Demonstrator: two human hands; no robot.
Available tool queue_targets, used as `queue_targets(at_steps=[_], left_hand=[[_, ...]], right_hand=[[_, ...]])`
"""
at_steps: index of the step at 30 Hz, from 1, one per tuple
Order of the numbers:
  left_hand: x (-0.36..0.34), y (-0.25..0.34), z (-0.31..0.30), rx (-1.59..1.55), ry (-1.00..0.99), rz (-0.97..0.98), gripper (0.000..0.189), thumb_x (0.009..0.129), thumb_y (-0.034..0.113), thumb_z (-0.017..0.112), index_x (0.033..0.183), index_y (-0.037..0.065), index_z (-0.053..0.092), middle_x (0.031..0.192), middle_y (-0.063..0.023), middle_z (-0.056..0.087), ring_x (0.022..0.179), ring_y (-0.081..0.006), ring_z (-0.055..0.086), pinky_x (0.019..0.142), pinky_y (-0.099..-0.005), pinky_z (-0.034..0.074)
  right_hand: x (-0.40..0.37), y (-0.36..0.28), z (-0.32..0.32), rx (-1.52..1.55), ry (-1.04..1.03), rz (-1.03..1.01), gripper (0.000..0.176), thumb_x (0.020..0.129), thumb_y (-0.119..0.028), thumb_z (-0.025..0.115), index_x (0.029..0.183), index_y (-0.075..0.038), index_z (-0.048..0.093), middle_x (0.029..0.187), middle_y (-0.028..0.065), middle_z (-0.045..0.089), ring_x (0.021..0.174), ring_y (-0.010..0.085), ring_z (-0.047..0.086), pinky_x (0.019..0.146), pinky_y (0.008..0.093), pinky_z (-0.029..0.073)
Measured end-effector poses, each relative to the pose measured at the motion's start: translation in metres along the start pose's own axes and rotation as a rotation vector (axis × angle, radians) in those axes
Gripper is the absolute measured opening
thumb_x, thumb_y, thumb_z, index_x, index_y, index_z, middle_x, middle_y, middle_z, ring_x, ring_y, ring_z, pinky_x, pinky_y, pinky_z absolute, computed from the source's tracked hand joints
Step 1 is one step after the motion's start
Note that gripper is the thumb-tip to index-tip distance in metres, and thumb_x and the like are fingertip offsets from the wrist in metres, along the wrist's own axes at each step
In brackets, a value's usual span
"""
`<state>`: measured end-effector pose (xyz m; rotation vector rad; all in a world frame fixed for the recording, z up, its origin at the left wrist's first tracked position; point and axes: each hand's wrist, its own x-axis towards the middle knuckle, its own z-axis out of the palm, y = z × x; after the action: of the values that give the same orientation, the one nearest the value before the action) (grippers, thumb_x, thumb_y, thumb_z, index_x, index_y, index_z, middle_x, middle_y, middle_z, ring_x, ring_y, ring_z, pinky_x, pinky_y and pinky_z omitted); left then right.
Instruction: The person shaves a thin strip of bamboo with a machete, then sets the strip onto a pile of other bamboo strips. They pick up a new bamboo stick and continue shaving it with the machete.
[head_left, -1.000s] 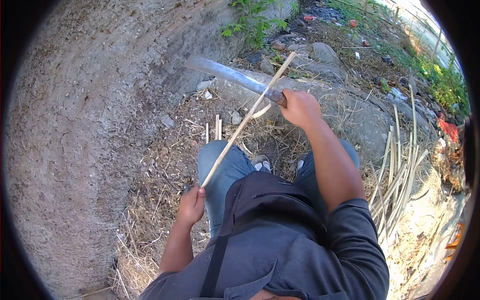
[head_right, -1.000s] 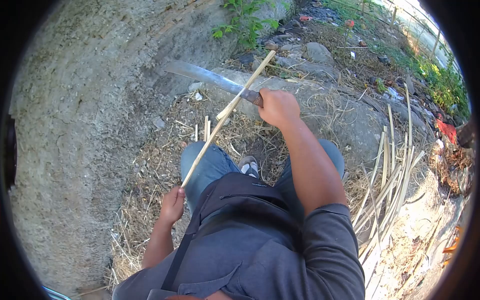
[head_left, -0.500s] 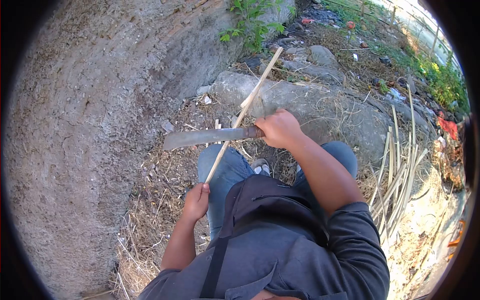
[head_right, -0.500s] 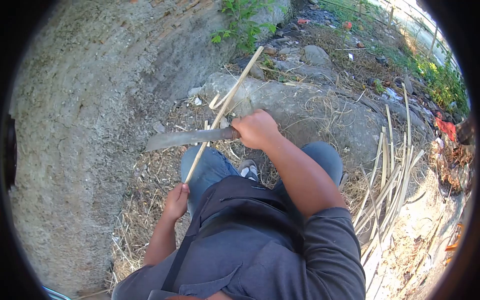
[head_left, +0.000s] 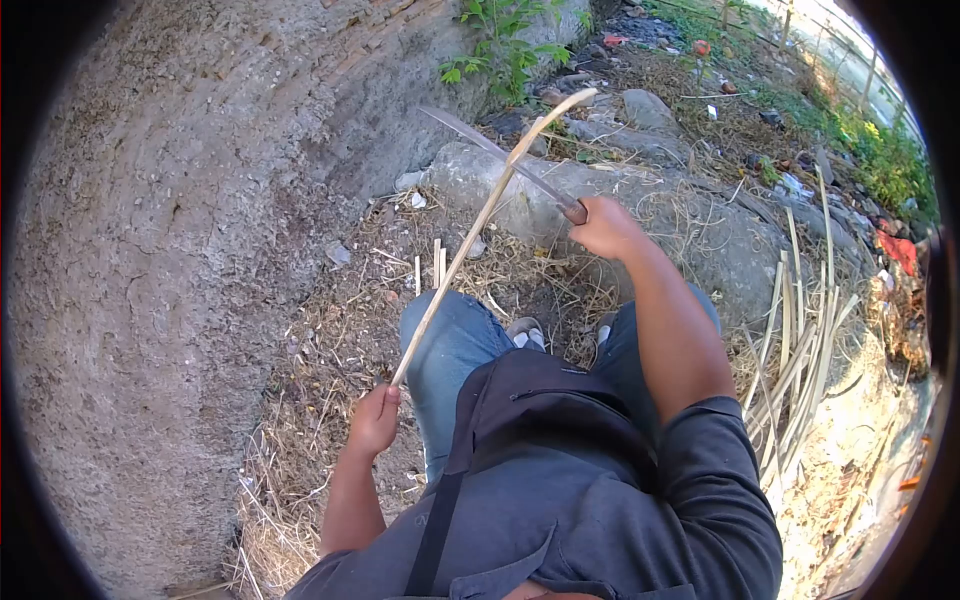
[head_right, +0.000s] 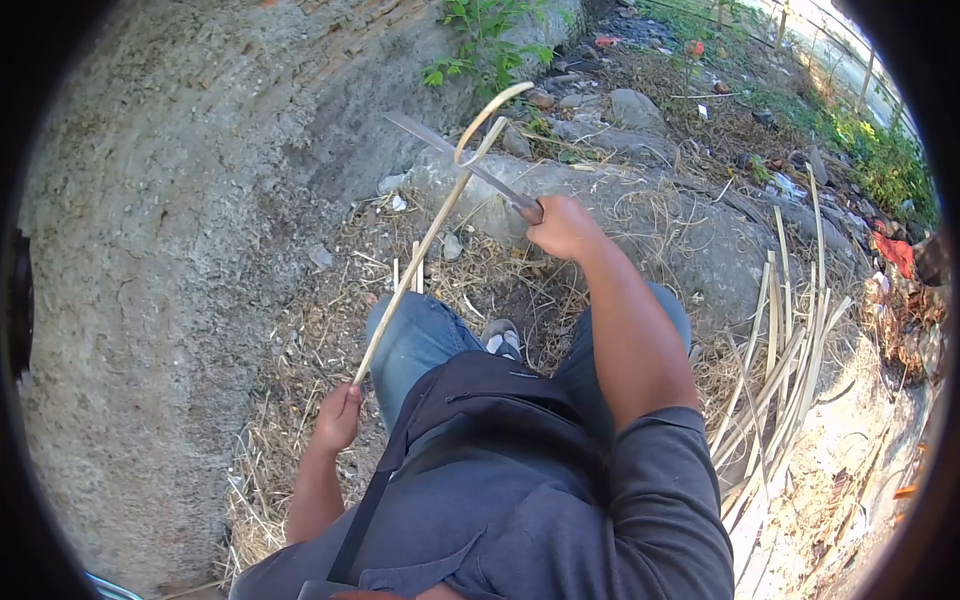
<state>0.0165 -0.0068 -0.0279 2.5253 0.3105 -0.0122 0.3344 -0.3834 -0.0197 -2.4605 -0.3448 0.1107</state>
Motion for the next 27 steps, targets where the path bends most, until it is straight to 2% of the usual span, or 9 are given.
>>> queue_targets(at_steps=[3, 6, 12, 15, 17, 19, 21, 25, 27], left_hand=[[0.004, 0.003, 0.012, -0.045, 0.029, 0.037, 0.04, 0.11, 0.034, 0.045, 0.088, 0.003, 0.059, 0.067, -0.0041, 0.051, 0.063, -0.0145, 0.047, 0.06, -0.0336, 0.042], [0.013, 0.023, 0.017, -0.174, 0.011, -0.075, 0.042, 0.11, 0.036, 0.045, 0.087, 0.003, 0.058, 0.067, -0.002, 0.051, 0.064, -0.0123, 0.047, 0.059, -0.0321, 0.041], [0.026, 0.018, 0.018, -0.182, -0.001, -0.084, 0.044, 0.111, 0.037, 0.044, 0.086, 0.004, 0.057, 0.068, 0.0002, 0.05, 0.063, -0.0102, 0.046, 0.058, -0.0304, 0.04], [0.015, 0.004, 0.002, -0.122, -0.053, -0.129, 0.042, 0.11, 0.036, 0.045, 0.09, 0.002, 0.06, 0.068, -0.0101, 0.056, 0.063, -0.0201, 0.054, 0.062, -0.0378, 0.045], [-0.003, -0.008, -0.016, -0.106, -0.034, -0.148, 0.042, 0.109, 0.035, 0.046, 0.09, 0.001, 0.06, 0.068, -0.0113, 0.056, 0.063, -0.0213, 0.054, 0.062, -0.0382, 0.045], [-0.007, -0.003, -0.025, -0.073, -0.014, -0.116, 0.042, 0.109, 0.035, 0.047, 0.089, 0.001, 0.06, 0.067, -0.0123, 0.056, 0.063, -0.0225, 0.054, 0.062, -0.0385, 0.045], [-0.013, 0.003, -0.032, -0.015, 0.002, -0.065, 0.041, 0.109, 0.034, 0.047, 0.089, 0.0, 0.06, 0.067, -0.0132, 0.056, 0.062, -0.0236, 0.053, 0.061, -0.0387, 0.045], [-0.01, -0.007, -0.025, 0.014, 0.046, -0.098, 0.041, 0.108, 0.034, 0.048, 0.088, 0.0, 0.059, 0.066, -0.0135, 0.055, 0.061, -0.0237, 0.05, 0.061, -0.0398, 0.044], [-0.012, -0.011, -0.02, 0.009, 0.014, -0.106, 0.042, 0.108, 0.036, 0.047, 0.088, 0.001, 0.06, 0.068, -0.0156, 0.057, 0.062, -0.0269, 0.054, 0.062, -0.0411, 0.045]], right_hand=[[-0.006, -0.015, -0.004, -0.024, -0.003, -0.057, 0.02, 0.079, -0.022, 0.069, 0.094, -0.009, 0.07, 0.092, 0.0176, 0.072, 0.091, 0.0381, 0.071, 0.081, 0.0501, 0.055], [-0.02, -0.036, 0.005, -0.194, 0.043, -0.24, 0.018, 0.077, -0.021, 0.071, 0.091, -0.01, 0.069, 0.086, 0.0155, 0.072, 0.089, 0.0363, 0.071, 0.079, 0.0491, 0.055], [-0.024, -0.048, 0.042, -0.335, 0.06, -0.705, 0.016, 0.072, -0.02, 0.073, 0.087, -0.017, 0.068, 0.077, 0.0072, 0.072, 0.075, 0.0309, 0.07, 0.076, 0.0444, 0.051], [-0.014, -0.034, 0.027, -0.353, 0.167, -0.663, 0.017, 0.072, -0.02, 0.073, 0.088, -0.016, 0.068, 0.077, 0.0077, 0.072, 0.072, 0.032, 0.069, 0.076, 0.044, 0.052], [0.001, -0.015, 0.014, -0.309, 0.249, -0.398, 0.017, 0.075, -0.021, 0.072, 0.091, -0.015, 0.069, 0.081, 0.0109, 0.073, 0.077, 0.0343, 0.07, 0.077, 0.047, 0.054], [0.011, -0.004, -0.001, -0.196, 0.31, -0.014, 0.018, 0.08, -0.022, 0.07, 0.096, -0.013, 0.07, 0.086, 0.0148, 0.073, 0.084, 0.0369, 0.071, 0.08, 0.0503, 0.055], [0.01, 0.001, -0.002, -0.202, 0.294, 0.016, 0.019, 0.082, -0.023, 0.069, 0.098, -0.012, 0.07, 0.089, 0.0164, 0.073, 0.086, 0.0379, 0.072, 0.08, 0.0517, 0.056], [0.005, -0.006, 0.005, -0.182, 0.266, 0.016, 0.021, 0.082, -0.024, 0.068, 0.098, -0.011, 0.071, 0.091, 0.018, 0.074, 0.088, 0.0383, 0.072, 0.079, 0.0514, 0.056], [0.002, -0.007, 0.006, -0.068, 0.166, 0.017, 0.021, 0.082, -0.023, 0.067, 0.098, -0.01, 0.071, 0.091, 0.0188, 0.073, 0.089, 0.0384, 0.071, 0.079, 0.0517, 0.055]])
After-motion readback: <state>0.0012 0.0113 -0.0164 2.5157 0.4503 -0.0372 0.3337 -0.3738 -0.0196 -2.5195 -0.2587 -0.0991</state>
